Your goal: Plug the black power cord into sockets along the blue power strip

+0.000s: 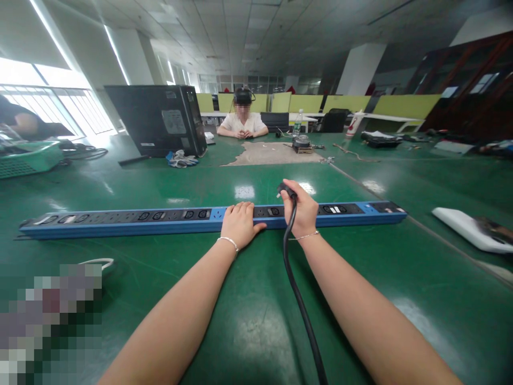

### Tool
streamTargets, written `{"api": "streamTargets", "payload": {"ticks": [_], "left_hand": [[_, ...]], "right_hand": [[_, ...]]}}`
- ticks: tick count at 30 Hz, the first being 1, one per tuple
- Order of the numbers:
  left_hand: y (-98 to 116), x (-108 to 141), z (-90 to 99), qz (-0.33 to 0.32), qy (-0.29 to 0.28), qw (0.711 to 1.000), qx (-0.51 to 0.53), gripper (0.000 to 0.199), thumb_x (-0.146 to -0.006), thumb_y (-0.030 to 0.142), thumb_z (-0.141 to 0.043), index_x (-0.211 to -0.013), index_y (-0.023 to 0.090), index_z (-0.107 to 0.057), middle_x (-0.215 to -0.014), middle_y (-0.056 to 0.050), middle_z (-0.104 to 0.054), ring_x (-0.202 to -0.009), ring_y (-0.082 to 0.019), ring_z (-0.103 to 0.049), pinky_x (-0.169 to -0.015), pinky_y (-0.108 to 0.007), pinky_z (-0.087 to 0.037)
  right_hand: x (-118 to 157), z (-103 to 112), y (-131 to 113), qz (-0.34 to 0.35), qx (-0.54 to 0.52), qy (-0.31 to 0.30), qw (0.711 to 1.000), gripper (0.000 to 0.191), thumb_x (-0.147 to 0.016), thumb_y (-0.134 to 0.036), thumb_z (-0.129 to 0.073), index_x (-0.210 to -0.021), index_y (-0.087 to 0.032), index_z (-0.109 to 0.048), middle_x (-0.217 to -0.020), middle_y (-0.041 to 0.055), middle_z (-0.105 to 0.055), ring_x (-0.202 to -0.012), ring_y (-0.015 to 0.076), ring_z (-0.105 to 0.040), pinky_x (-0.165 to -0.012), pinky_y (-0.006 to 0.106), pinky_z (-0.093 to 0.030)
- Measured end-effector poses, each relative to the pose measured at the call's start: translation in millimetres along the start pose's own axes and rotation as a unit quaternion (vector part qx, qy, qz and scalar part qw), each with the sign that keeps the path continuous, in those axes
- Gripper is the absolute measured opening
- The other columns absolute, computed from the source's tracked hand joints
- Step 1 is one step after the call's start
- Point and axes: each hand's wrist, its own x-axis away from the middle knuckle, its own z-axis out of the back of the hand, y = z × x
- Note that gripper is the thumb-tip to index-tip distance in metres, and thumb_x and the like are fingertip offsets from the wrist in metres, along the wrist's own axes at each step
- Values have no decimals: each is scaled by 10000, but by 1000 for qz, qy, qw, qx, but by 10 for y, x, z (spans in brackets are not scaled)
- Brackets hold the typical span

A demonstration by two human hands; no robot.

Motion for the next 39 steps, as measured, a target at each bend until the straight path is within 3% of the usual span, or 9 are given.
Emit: {"api": "streamTargets", "payload": {"ticks": [5,10,17,22,30,35,39], "left_hand": [[-20,-6,-11,-8,1,1000,-11,637,-792,584,-494,-1240,133,-457,-1259,-137,-547,-1185,-263,-460,-1008,-400,-305],[-38,-6,-24,-14,10,1000,-20,628,-795,585,-490,-1227,129,-467,-1239,-131,-562,-1164,-259,-476,-991,-393,-324],[-34,-3,-27,-12,7,1000,-21,623,-795,587,-487,-1231,142,-467,-1244,-131,-559,-1171,-259,-474,-994,-390,-319],[-32,-12,-28,-14,11,1000,-20,628,-791,585,-497,-1225,132,-470,-1239,-132,-563,-1165,-259,-477,-989,-391,-325],[-21,-7,-24,-12,13,1000,-18,618,-789,574,-506,-1225,137,-469,-1234,-134,-564,-1166,-262,-477,-988,-397,-327],[-10,-5,-18,-8,10,1000,-14,604,-791,561,-511,-1224,142,-470,-1239,-137,-559,-1171,-264,-473,-993,-402,-323],[-7,1,-12,-9,15,1000,-17,601,-794,550,-513,-1220,127,-475,-1235,-140,-562,-1166,-268,-477,-992,-405,-327]], "right_hand": [[-53,506,589,-101,45,50,993,304,-739,-278,-539,-972,-155,-693,-939,86,-705,-869,222,-650,-841,372,-511],[21,779,962,-148,69,-9,986,323,-710,-321,-557,-951,-177,-717,-878,72,-720,-821,241,-663,-804,400,-516],[55,706,896,-82,119,-57,988,317,-735,-318,-536,-964,-192,-716,-869,65,-726,-801,234,-676,-762,362,-537],[66,679,857,-29,130,-97,986,286,-738,-272,-525,-950,-222,-710,-960,31,-719,-861,217,-677,-825,338,-531],[119,637,839,-26,164,-89,982,287,-748,-238,-514,-965,-221,-702,-931,33,-725,-808,216,-689,-788,336,-549],[216,701,850,33,150,-116,981,330,-808,-231,-476,-1097,-219,-635,-1138,55,-656,-1011,210,-635,-926,371,-492],[252,727,847,46,165,-131,976,339,-825,-234,-466,-1131,-209,-612,-1173,80,-634,-1027,219,-625,-957,419,-465]]}}
